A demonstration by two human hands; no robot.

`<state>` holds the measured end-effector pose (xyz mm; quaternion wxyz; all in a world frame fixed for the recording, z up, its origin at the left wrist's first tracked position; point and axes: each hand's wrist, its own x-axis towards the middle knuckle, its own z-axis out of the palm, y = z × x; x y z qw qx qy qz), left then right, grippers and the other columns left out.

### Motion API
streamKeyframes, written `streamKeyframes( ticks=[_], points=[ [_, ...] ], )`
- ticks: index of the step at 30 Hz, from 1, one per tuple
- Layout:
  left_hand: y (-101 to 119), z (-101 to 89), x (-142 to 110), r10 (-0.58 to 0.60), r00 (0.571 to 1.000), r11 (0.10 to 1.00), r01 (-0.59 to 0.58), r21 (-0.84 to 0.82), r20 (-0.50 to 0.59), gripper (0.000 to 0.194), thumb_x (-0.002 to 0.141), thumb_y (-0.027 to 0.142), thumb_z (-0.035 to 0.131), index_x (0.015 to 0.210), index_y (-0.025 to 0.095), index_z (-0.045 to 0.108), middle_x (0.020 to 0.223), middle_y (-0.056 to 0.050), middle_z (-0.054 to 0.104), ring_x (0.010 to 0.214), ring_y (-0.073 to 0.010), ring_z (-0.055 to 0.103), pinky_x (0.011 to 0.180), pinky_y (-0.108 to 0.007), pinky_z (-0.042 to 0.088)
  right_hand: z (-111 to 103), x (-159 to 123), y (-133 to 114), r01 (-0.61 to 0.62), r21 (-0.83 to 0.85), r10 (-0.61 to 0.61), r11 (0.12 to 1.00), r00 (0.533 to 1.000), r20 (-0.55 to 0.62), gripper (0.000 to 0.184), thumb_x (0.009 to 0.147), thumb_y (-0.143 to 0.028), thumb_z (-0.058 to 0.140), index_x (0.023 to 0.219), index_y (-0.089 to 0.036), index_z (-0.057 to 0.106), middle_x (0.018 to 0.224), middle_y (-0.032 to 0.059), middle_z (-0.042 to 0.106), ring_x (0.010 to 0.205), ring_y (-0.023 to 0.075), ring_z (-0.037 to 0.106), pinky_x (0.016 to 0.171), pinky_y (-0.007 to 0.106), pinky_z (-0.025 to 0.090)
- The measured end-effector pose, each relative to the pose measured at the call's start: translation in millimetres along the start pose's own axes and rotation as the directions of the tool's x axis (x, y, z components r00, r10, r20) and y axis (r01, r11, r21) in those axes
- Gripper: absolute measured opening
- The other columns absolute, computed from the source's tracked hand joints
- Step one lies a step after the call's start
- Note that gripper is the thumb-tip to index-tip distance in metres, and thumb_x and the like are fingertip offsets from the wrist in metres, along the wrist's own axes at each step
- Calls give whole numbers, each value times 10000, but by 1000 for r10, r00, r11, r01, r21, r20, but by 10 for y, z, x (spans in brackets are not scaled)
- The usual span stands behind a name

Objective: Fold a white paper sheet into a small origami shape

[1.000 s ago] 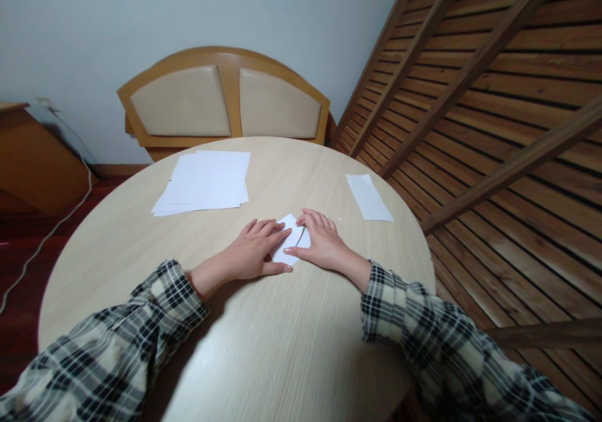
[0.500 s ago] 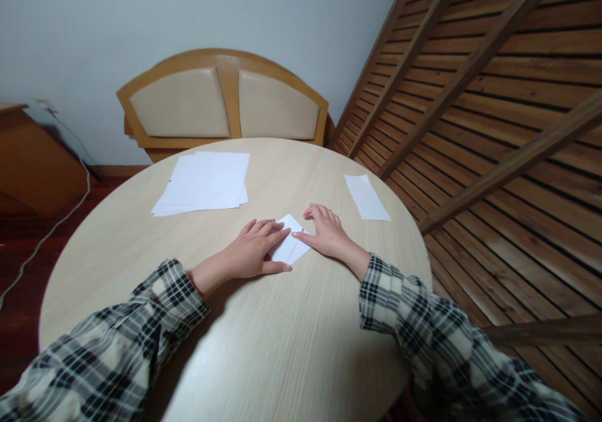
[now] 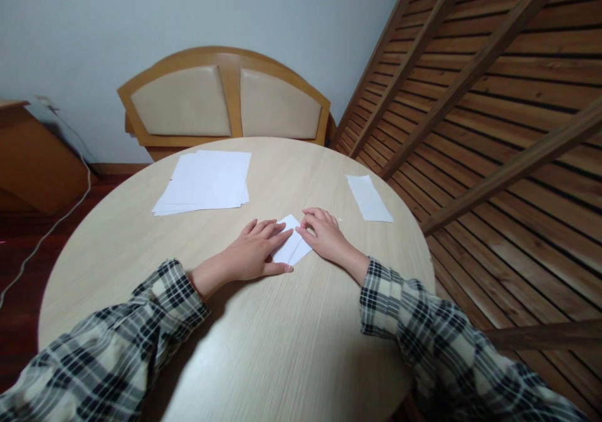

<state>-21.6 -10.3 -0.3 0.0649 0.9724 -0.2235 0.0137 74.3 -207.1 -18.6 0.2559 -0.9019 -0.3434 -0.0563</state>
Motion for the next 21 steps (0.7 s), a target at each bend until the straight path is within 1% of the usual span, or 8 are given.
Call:
streamKeyframes(
  ticks=[9, 14, 17, 21],
  points=[
    [8, 7, -4, -2, 1000, 1000, 3, 15, -3, 784, 846, 712, 376, 1449, 212, 340, 1471, -151, 390, 1361, -339, 294, 1093, -519, 214, 8, 12, -23, -2, -10, 2, 1000, 1000, 3, 121, 869, -305, 576, 798, -207, 587, 1242, 73, 558, 1196, 240, 467, 1012, 426, 337],
    [4, 12, -7, -6, 1000, 1000, 6, 0, 9, 782, 848, 709, 378, 1466, 235, 307, 1482, -154, 372, 1363, -345, 293, 1092, -543, 203, 27, 21, -21, -4, -17, 4, 1000, 1000, -5, 102, 867, -283, 571, 802, -206, 587, 1246, 71, 561, 1196, 240, 470, 1019, 430, 331],
    [-5, 14, -7, -5, 1000, 1000, 5, -13, 13, 790, 842, 712, 390, 1459, 223, 327, 1479, -165, 370, 1366, -348, 288, 1094, -546, 199, 41, 28, -22, -8, -11, 8, 1000, 1000, -9, 104, 862, -286, 577, 794, -208, 585, 1240, 67, 565, 1197, 241, 468, 1022, 431, 330],
    [-12, -5, 0, -4, 1000, 1000, 3, -21, -6, 784, 831, 709, 422, 1444, 224, 358, 1459, -157, 397, 1348, -345, 310, 1086, -530, 227, 58, 33, -17, -12, -13, 12, 1000, 1000, -10, 110, 866, -292, 568, 794, -209, 577, 1245, 65, 560, 1198, 239, 465, 1026, 430, 328]
  ],
)
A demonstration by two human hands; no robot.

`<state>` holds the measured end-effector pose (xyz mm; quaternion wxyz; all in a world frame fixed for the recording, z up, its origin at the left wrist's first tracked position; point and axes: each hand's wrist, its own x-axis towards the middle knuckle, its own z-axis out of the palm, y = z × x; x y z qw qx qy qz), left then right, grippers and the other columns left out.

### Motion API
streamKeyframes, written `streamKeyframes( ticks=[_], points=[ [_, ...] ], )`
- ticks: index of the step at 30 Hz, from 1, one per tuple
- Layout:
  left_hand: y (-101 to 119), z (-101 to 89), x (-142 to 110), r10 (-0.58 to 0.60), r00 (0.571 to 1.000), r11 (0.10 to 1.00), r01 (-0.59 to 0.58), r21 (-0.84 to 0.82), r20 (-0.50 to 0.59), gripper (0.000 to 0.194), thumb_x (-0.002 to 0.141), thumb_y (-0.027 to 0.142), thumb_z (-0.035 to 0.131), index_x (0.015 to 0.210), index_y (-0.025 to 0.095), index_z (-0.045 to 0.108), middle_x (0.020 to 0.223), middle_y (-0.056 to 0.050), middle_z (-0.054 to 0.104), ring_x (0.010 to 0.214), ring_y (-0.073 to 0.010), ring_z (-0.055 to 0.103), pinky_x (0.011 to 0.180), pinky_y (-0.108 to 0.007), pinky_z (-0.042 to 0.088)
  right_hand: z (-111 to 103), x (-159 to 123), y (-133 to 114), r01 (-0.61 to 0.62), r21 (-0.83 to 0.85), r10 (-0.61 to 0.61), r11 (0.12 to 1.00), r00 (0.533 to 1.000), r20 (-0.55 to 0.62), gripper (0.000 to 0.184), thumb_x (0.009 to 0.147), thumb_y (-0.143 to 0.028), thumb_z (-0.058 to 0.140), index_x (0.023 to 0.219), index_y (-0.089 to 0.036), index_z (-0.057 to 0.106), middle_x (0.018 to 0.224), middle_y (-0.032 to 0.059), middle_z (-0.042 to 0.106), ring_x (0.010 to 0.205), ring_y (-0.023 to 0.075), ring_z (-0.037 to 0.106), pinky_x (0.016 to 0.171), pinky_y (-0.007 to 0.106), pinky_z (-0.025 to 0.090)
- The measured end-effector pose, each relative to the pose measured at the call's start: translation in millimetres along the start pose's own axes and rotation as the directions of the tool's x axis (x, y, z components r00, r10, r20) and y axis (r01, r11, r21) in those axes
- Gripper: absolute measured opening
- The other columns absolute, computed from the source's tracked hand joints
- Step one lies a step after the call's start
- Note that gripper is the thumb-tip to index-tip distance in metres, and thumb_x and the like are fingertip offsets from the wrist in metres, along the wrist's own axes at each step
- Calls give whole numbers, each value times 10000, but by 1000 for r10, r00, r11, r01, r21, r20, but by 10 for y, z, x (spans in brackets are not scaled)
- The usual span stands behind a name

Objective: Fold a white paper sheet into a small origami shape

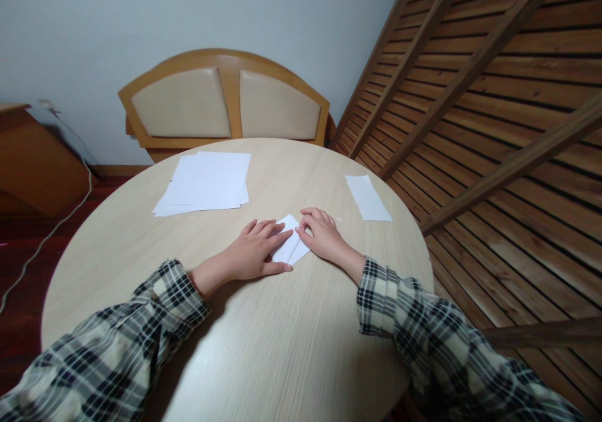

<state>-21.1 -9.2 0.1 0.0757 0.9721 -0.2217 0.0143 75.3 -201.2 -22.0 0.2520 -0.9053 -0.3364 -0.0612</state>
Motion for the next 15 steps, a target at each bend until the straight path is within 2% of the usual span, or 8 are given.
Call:
streamKeyframes(
  ticks=[5, 8, 11, 13, 15],
  points=[
    [-13, -18, 9, -2, 1000, 1000, 2, -15, -12, 771, 818, 705, 455, 1425, 235, 392, 1428, -150, 431, 1306, -344, 354, 1063, -519, 269, -60, -29, -12, 35, -8, -35, 999, 999, 32, 167, 870, -384, 564, 875, -218, 562, 1242, 78, 549, 1215, 240, 446, 1026, 429, 333],
    [-24, -20, 12, 4, 1000, 1000, -5, -29, -21, 774, 808, 706, 471, 1415, 230, 407, 1418, -149, 439, 1299, -345, 359, 1055, -510, 283, -100, -72, -53, 68, -15, -66, 998, 994, 85, 385, 773, -540, 643, 959, -220, 538, 1243, 96, 537, 1215, 267, 446, 1035, 460, 327],
    [-18, -36, 18, 8, 1000, 999, -9, -47, -28, 762, 810, 702, 474, 1407, 235, 411, 1409, -142, 449, 1289, -340, 372, 1054, -509, 285, -87, -109, -94, 68, -48, -63, 997, 993, 102, 595, 652, -636, 699, 1036, -223, 511, 1292, 115, 495, 1283, 312, 382, 1086, 527, 235],
    [-7, -52, 23, 5, 1000, 998, -6, -57, -30, 754, 813, 698, 474, 1401, 228, 417, 1404, -145, 456, 1285, -343, 375, 1054, -515, 283, -68, -118, -108, 53, -52, -49, 997, 995, 90, 655, 618, -658, 706, 1063, -227, 493, 1302, 117, 477, 1311, 321, 347, 1099, 542, 197],
    [3, -62, 25, -2, 1000, 998, 1, -57, -18, 752, 814, 690, 482, 1400, 223, 420, 1404, -150, 454, 1288, -345, 371, 1053, -515, 283, -62, -113, -106, 30, -38, -27, 999, 997, 75, 643, 620, -653, 704, 1048, -227, 485, 1255, 111, 496, 1276, 312, 383, 1082, 521, 238]
  ],
)
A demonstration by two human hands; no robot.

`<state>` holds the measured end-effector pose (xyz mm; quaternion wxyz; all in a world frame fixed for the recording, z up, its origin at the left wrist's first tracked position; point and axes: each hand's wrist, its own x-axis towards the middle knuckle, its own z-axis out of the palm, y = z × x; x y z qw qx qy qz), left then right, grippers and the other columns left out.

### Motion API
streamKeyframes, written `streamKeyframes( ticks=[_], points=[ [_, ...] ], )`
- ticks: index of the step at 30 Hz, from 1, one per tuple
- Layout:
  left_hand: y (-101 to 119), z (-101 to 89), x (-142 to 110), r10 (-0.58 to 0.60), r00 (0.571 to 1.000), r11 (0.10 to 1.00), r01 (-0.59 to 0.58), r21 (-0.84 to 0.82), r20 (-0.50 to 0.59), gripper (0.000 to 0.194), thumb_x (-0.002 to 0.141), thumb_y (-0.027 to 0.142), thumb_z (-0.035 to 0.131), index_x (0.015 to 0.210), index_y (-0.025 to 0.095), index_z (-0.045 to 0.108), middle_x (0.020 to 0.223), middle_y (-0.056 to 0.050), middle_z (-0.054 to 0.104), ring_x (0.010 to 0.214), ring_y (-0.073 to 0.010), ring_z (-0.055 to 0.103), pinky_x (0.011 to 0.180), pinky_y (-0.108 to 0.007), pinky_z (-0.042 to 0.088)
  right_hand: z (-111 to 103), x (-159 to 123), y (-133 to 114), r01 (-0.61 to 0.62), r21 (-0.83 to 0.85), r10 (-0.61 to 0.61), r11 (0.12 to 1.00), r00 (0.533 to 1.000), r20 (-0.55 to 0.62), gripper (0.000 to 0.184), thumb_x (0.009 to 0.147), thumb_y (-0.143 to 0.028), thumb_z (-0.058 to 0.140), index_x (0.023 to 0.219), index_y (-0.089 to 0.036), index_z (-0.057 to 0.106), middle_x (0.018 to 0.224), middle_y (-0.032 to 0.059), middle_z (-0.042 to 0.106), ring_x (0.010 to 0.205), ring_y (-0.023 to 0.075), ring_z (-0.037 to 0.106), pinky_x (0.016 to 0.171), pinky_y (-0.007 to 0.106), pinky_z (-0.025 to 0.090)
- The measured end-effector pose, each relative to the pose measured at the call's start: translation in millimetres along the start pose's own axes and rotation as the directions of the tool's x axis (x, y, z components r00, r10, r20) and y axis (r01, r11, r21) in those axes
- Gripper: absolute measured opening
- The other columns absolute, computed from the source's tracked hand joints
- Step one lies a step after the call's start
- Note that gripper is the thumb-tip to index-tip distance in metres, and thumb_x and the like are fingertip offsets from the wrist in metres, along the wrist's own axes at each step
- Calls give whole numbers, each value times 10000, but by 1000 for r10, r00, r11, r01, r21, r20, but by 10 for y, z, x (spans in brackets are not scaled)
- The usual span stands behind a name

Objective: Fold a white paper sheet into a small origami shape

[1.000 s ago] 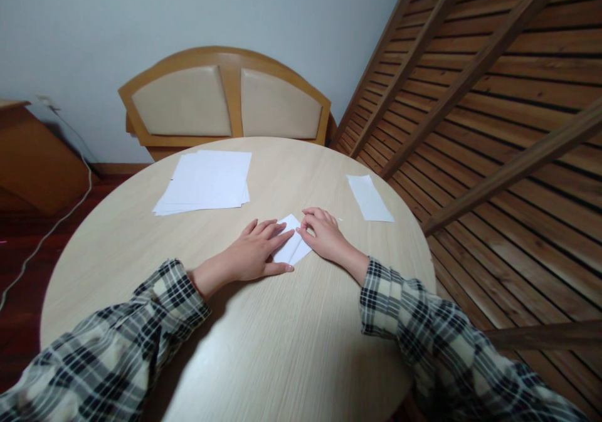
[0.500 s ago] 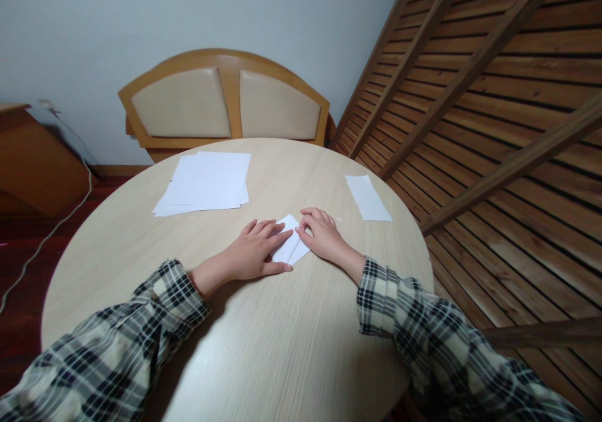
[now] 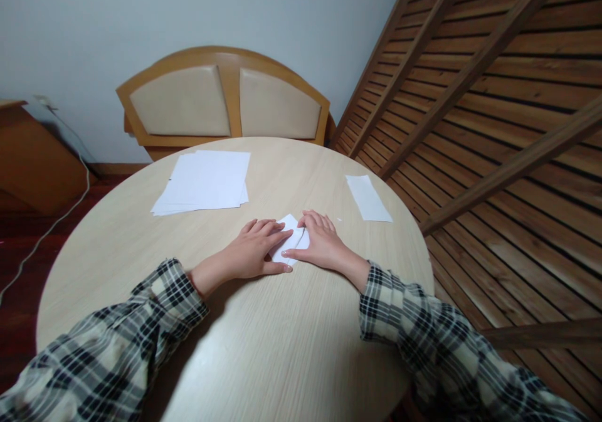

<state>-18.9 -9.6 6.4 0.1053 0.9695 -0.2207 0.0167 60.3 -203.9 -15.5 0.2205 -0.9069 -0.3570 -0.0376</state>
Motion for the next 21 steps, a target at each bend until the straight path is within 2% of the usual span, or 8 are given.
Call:
streamKeyframes(
  ticks=[3, 5, 11, 15, 21],
  points=[
    [7, 0, -1, -10, 1000, 1000, 10, 8, 18, 763, 810, 682, 500, 1409, 217, 413, 1414, -157, 440, 1302, -344, 357, 1059, -503, 275, -15, 24, 35, -53, 37, 54, 998, 998, -11, 550, 663, -594, 701, 1004, -223, 480, 1140, 88, 536, 1143, 280, 482, 994, 454, 356],
    [9, 5, -4, -11, 1000, 1000, 11, 6, 19, 768, 805, 681, 508, 1410, 217, 413, 1416, -156, 438, 1305, -343, 353, 1064, -503, 269, -20, 42, 77, -77, 51, 78, 996, 997, -21, 476, 711, -547, 680, 993, -222, 479, 1105, 80, 543, 1097, 268, 502, 948, 426, 389],
    [12, 4, -9, -10, 1000, 1000, 10, 5, 20, 768, 807, 665, 522, 1403, 193, 418, 1418, -169, 437, 1293, -355, 361, 1059, -527, 274, 38, 84, 175, -78, 34, 80, 996, 994, -71, 299, 833, -464, 567, 983, -222, 478, 1116, 95, 549, 1116, 270, 490, 942, 426, 380],
    [-6, 9, -6, 2, 1000, 1000, -2, 5, 3, 759, 804, 688, 502, 1396, 219, 424, 1408, -151, 452, 1283, -348, 372, 1052, -519, 283, 49, 90, 161, -67, 8, 68, 998, 995, -79, 204, 862, -379, 534, 981, -223, 477, 1139, 94, 553, 1135, 263, 483, 958, 427, 368],
    [-29, 36, -8, 3, 1000, 1000, -3, -1, 3, 778, 805, 697, 489, 1409, 213, 414, 1411, -155, 447, 1302, -354, 350, 1063, -512, 265, 47, 68, 156, -30, -13, 29, 999, 997, -72, 158, 880, -369, 513, 959, -232, 506, 1200, 87, 538, 1185, 260, 458, 1026, 457, 311]
  ],
)
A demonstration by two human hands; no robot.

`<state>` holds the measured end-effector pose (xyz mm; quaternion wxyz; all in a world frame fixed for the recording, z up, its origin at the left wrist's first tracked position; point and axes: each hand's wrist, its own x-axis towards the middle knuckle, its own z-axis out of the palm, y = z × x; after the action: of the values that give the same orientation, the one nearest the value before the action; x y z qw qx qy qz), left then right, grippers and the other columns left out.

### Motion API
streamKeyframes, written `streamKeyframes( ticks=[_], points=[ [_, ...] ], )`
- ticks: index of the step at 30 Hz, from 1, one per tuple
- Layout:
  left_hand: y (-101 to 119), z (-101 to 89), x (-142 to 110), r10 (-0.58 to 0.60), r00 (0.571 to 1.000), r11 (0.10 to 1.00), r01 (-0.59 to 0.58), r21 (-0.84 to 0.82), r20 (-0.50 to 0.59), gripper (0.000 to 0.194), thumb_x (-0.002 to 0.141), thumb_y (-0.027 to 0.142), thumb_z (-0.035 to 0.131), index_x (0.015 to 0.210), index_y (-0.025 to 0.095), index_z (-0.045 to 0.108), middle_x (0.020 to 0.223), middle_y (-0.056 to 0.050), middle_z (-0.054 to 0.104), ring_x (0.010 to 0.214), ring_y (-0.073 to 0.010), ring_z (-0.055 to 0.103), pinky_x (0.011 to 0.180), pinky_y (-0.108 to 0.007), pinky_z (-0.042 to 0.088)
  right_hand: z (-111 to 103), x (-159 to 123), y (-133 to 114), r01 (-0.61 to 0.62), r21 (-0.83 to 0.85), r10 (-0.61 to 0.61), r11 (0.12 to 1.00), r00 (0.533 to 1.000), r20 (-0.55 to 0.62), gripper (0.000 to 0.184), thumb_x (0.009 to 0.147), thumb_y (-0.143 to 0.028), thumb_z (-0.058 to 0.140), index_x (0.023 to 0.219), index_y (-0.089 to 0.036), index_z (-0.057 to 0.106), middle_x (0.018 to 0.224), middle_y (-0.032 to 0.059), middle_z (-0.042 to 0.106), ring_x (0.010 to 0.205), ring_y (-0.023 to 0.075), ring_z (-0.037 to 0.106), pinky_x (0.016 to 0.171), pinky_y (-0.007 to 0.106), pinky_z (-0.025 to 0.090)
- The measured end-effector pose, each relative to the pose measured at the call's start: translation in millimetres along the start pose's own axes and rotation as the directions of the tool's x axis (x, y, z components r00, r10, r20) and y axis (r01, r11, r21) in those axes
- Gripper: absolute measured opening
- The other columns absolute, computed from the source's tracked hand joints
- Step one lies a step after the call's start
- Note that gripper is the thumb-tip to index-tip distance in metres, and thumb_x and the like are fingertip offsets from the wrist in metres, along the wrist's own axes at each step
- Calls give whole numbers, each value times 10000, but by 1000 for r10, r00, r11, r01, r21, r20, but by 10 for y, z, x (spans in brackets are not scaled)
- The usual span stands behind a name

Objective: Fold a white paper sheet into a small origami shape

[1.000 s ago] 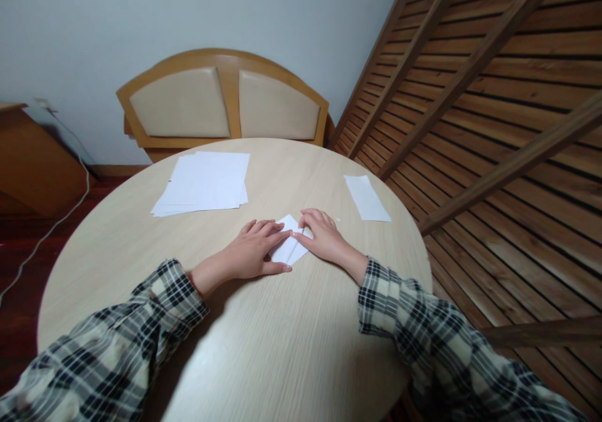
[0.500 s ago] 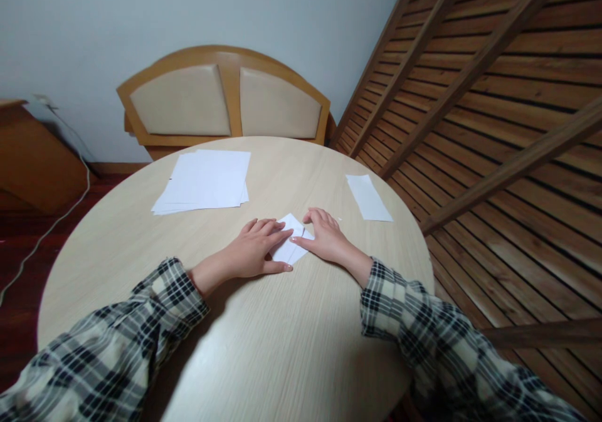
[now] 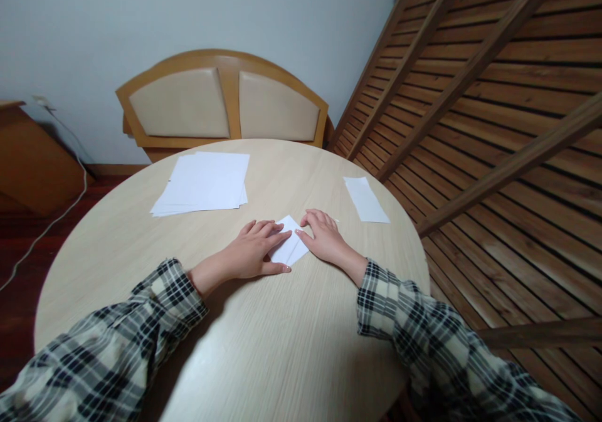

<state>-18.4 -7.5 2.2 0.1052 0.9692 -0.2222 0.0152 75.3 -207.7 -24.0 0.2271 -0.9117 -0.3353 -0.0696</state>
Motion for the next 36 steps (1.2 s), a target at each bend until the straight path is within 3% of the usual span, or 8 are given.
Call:
streamKeyframes(
  ticks=[14, 21, 25, 28, 31, 36],
  points=[
    [40, -33, 0, -17, 1000, 1000, 17, 11, 25, 768, 808, 689, 492, 1410, 220, 411, 1416, -151, 444, 1306, -352, 353, 1062, -509, 270, 53, 10, -2, -33, -22, 32, 999, 999, -38, 69, 881, -266, 476, 924, -227, 513, 1204, 90, 543, 1172, 262, 460, 1020, 460, 317],
    [37, -33, -2, -10, 1000, 1000, 10, -4, 11, 766, 805, 704, 477, 1405, 230, 418, 1418, -147, 445, 1308, -357, 349, 1059, -528, 270, 46, 34, 4, -48, -8, 48, 999, 997, -62, 172, 878, -167, 389, 970, -215, 525, 1126, 95, 575, 1106, 253, 496, 956, 433, 368],
    [46, -46, -5, -17, 1000, 1000, 17, 0, 20, 771, 805, 685, 502, 1408, 212, 419, 1418, -160, 442, 1312, -355, 350, 1067, -520, 265, -8, 5, -7, -44, 75, 48, 996, 997, -52, 225, 919, -277, 419, 1108, -221, 526, 1189, 88, 568, 1154, 238, 496, 983, 427, 371],
    [51, -58, -7, -27, 1000, 1000, 27, 3, 14, 770, 797, 678, 525, 1404, 216, 426, 1418, -159, 445, 1301, -344, 369, 1070, -511, 266, -58, -54, -69, 30, 32, -30, 999, 999, -13, 542, 825, -527, 580, 1266, -228, 482, 1386, 123, 443, 1324, 280, 357, 1080, 482, 276],
    [50, -63, -6, -23, 1000, 1000, 23, -5, -4, 771, 793, 691, 517, 1402, 226, 430, 1415, -150, 449, 1286, -333, 389, 1063, -497, 280, -77, -102, -147, 68, -15, -67, 998, 996, 61, 826, 691, -670, 649, 1361, -246, 420, 1471, 136, 356, 1391, 314, 254, 1126, 543, 168],
    [46, -57, -4, -16, 1000, 1000, 16, -5, -9, 774, 805, 677, 513, 1403, 193, 428, 1411, -163, 452, 1279, -338, 391, 1061, -496, 283, -79, -113, -230, 118, -34, -115, 992, 990, 81, 931, 665, -700, 650, 1411, -213, 379, 1494, 144, 331, 1429, 309, 169, 1159, 539, 86]
  ],
)
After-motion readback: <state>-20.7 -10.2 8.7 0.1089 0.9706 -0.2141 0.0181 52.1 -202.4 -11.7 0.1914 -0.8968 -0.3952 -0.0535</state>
